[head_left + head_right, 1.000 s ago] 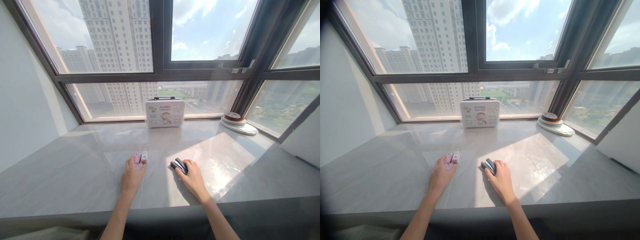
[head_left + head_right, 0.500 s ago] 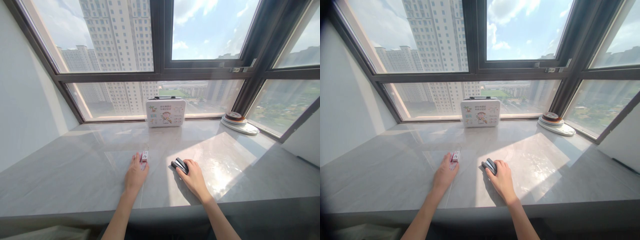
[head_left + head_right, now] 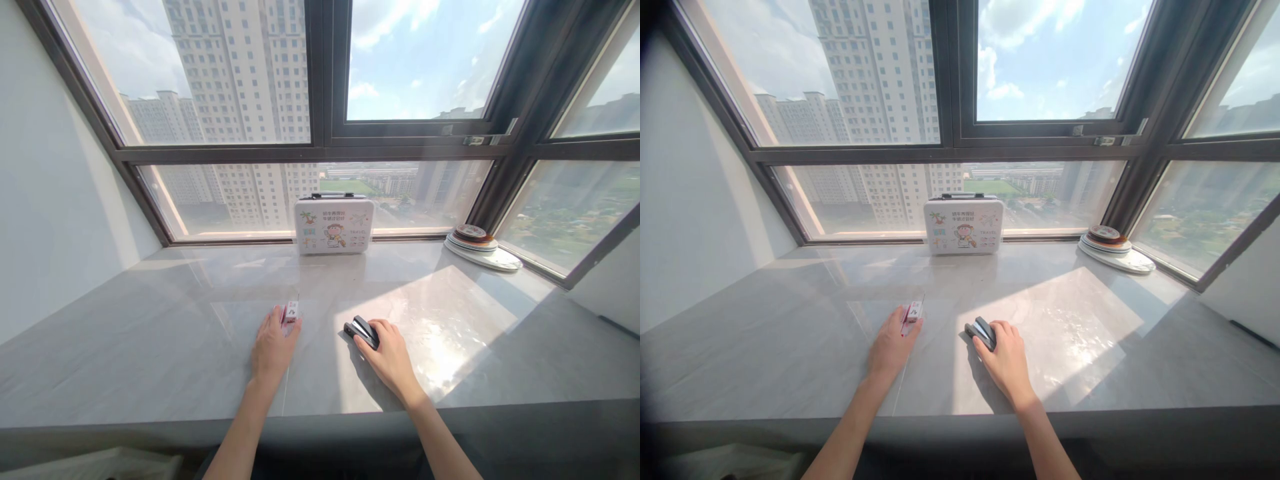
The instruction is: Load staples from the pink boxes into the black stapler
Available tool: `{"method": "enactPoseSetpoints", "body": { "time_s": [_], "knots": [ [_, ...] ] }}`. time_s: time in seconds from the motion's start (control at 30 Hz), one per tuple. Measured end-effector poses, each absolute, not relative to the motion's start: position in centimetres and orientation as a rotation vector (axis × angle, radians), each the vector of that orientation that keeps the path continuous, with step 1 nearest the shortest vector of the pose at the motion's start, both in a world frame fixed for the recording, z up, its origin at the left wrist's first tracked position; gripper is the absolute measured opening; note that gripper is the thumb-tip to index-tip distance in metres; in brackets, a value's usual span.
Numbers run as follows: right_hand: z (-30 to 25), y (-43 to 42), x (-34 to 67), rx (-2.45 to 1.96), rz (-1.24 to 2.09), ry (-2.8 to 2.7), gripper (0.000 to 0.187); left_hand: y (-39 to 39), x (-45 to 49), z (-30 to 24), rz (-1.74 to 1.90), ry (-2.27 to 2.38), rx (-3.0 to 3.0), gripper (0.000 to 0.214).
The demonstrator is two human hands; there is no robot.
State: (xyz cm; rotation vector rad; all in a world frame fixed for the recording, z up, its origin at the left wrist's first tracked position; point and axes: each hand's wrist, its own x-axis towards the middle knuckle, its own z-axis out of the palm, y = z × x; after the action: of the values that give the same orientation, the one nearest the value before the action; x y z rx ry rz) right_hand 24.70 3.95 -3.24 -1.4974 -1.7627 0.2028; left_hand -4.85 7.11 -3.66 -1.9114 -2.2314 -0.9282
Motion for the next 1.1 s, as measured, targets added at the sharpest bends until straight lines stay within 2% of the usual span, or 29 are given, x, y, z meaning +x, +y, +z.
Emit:
{"method": "enactPoseSetpoints", "body": {
  "time_s": [0.13,0.3,0.43,0.77,1.0,1.1],
  "knots": [
    [-3.4,4.0,24.7,-1.507,0.198,-1.762,0.027,7.7,-4.5,-2.7,-0.899,-2.201,-1.833,0.059],
    [-3.3,4.0,24.7,-1.498,0.186,-1.762,0.027,9.1,-4.4,-1.7,-0.918,-2.148,-1.867,0.027],
    [-3.2,4.0,24.6,-1.500,0.193,-1.756,0.024,9.7,-4.5,-1.5,-0.924,-2.112,-1.887,0.017],
    [-3.4,4.1,24.8,-1.490,0.197,-1.764,0.028,8.8,-3.8,-1.8,-0.977,-2.032,-1.929,0.028],
    [-3.4,4.0,24.8,-1.472,0.186,-1.765,0.026,8.4,-4.4,-3.0,-0.979,-2.133,-1.973,0.064],
    [-3.4,3.9,24.8,-1.468,0.185,-1.763,0.025,8.0,-4.6,-2.8,-0.969,-2.249,-1.968,0.059]
  ]
}}
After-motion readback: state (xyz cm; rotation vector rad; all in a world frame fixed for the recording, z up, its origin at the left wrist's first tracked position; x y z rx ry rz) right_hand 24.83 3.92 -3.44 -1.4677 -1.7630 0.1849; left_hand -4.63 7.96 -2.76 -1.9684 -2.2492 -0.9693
